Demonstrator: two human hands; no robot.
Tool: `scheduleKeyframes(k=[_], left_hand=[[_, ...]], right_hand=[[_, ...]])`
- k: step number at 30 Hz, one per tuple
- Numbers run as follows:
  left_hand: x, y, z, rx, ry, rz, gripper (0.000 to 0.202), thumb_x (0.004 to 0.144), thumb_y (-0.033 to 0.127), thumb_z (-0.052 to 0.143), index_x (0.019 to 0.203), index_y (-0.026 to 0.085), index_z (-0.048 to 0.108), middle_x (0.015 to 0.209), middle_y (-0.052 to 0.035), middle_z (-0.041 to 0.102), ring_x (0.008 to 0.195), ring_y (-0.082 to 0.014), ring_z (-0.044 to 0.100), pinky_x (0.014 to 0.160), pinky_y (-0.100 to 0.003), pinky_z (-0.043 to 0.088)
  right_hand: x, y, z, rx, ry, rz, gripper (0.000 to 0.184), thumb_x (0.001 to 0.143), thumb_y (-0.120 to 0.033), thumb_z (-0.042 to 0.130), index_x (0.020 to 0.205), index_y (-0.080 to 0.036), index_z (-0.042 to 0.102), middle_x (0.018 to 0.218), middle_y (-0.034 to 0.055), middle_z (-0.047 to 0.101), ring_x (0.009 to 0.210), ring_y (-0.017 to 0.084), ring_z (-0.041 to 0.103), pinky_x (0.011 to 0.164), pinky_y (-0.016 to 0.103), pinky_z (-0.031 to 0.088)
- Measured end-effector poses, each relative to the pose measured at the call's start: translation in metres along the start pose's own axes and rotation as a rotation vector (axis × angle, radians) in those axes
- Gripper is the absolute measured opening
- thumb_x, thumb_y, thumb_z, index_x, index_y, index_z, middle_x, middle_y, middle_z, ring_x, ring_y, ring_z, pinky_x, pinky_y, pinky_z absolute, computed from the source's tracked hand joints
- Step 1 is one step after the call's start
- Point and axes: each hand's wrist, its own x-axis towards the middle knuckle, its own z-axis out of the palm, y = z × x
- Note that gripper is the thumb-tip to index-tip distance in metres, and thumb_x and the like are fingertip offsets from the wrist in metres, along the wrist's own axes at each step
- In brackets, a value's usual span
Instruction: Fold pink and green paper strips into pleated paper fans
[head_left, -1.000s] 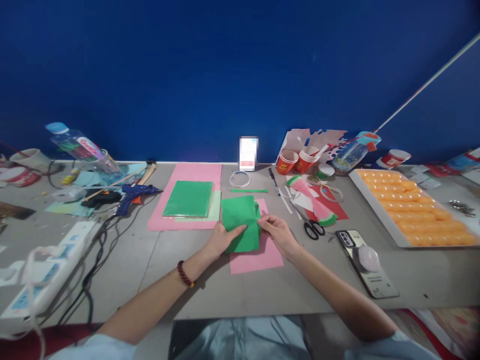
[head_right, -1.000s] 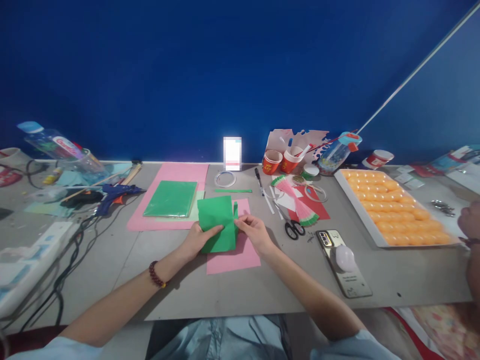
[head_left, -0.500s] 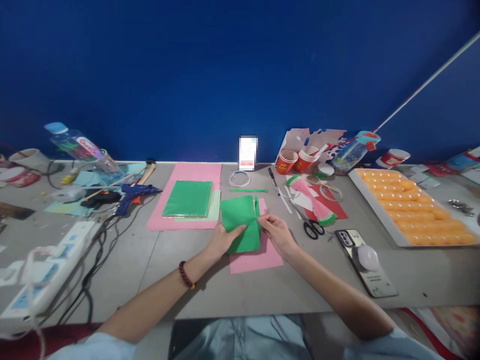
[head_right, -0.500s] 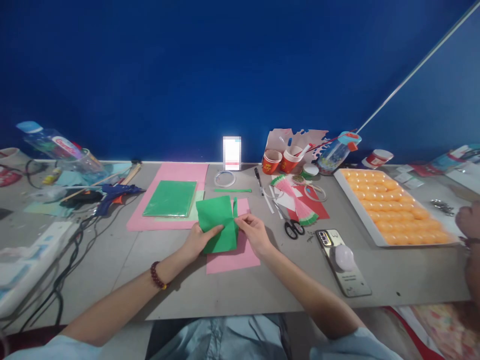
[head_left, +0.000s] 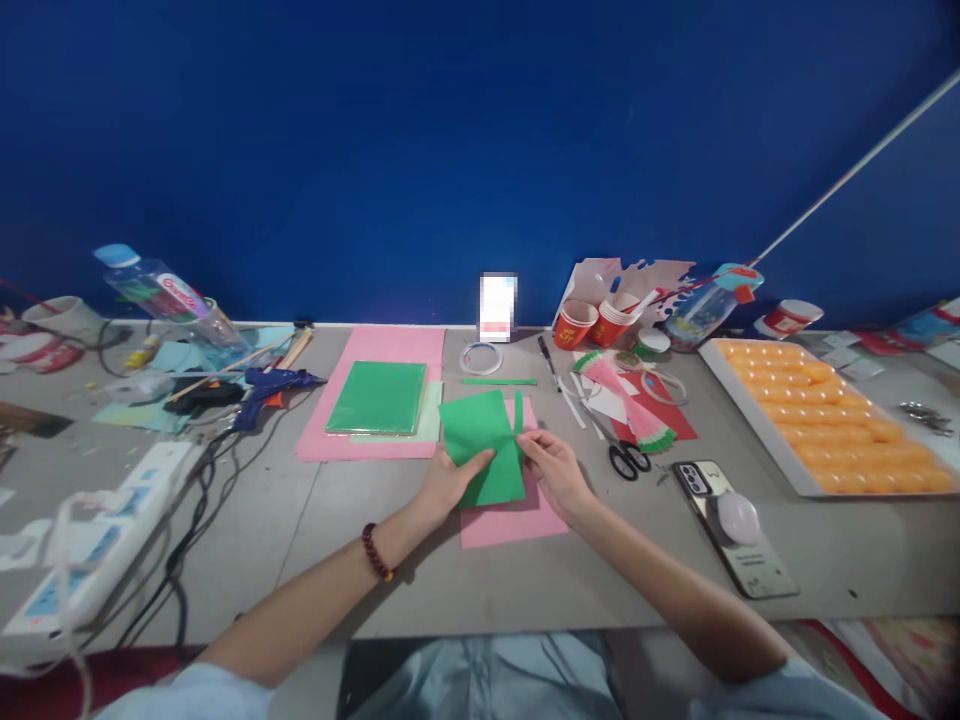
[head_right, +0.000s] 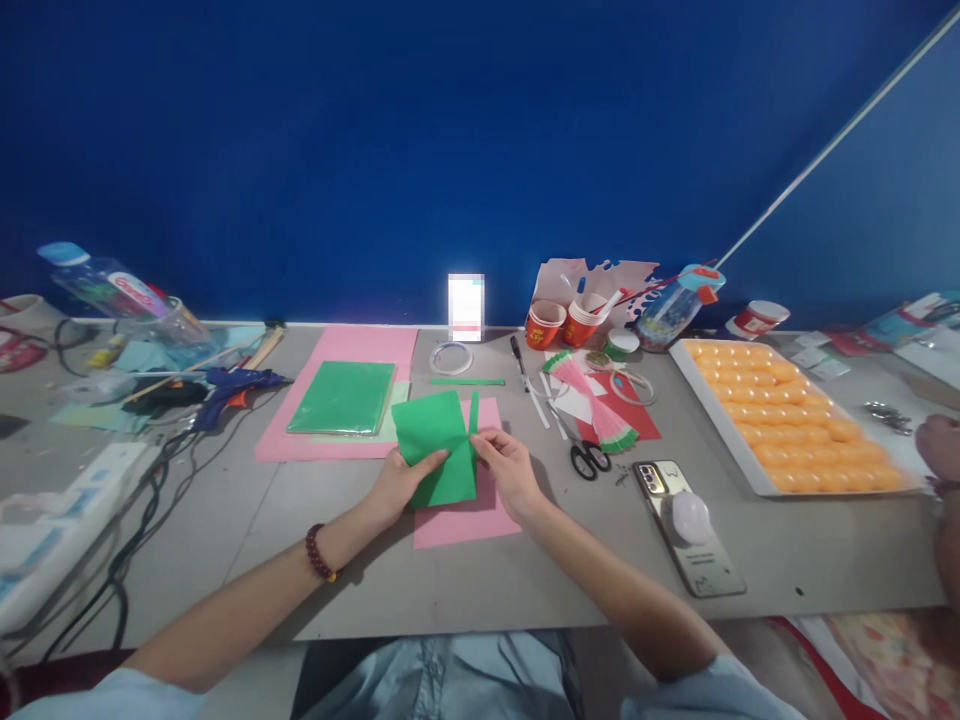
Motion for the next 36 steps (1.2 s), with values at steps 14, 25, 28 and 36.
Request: scheduleKeyframes(k=[14,25,28,36], left_hand=[[-0.0010,0.0006,0.0023,-0.059,0.029,-0.011,0.041,0.059,0.038,0.079,0.091,0.015,0.070,0.100,-0.0097,0.072,0.095,-0.0296,0.066,0.083,-0.040,0.052],[0.0023,-0.0051,-0.0014,-0.033,0.050,-0.039,0.044,0.059,0.041,0.079,0.093,0.014,0.068,0.100,-0.0101,0.071,0.094,-0.0297,0.066,0.082,-0.040,0.053],[0.0016,-0.0047,-0.0009,-0.034,0.050,-0.049,0.045,0.060,0.042,0.078,0.093,0.013,0.068,0.102,-0.0107,0.071,0.094,-0.0300,0.066,0.082,-0.040,0.053],[0.0013,-0.0030,0.0002,-0.079,0.052,-0.042,0.048,0.060,0.041,0.078,0.098,0.013,0.067,0.103,-0.0113,0.070,0.095,-0.0296,0.066,0.082,-0.039,0.053]], right_hand=[[0.0005,-0.0014,0.0016,0.027,0.004,0.021,0.033,0.056,-0.045,0.080,0.064,-0.021,0.060,0.061,-0.0032,0.051,0.057,0.011,0.042,0.056,0.026,0.035],[0.0000,0.0002,-0.0012,0.153,-0.118,0.172,0.027,0.061,-0.040,0.079,0.067,-0.020,0.061,0.066,-0.0020,0.056,0.063,0.012,0.049,0.064,0.027,0.041],[0.0006,0.0004,-0.0017,0.152,-0.099,0.163,0.029,0.058,-0.038,0.082,0.064,-0.020,0.059,0.064,-0.0029,0.054,0.061,0.011,0.048,0.061,0.026,0.040],[-0.0027,-0.0006,0.0034,0.122,-0.037,0.087,0.031,0.059,-0.044,0.080,0.066,-0.020,0.062,0.063,-0.0024,0.055,0.059,0.011,0.047,0.058,0.025,0.039]])
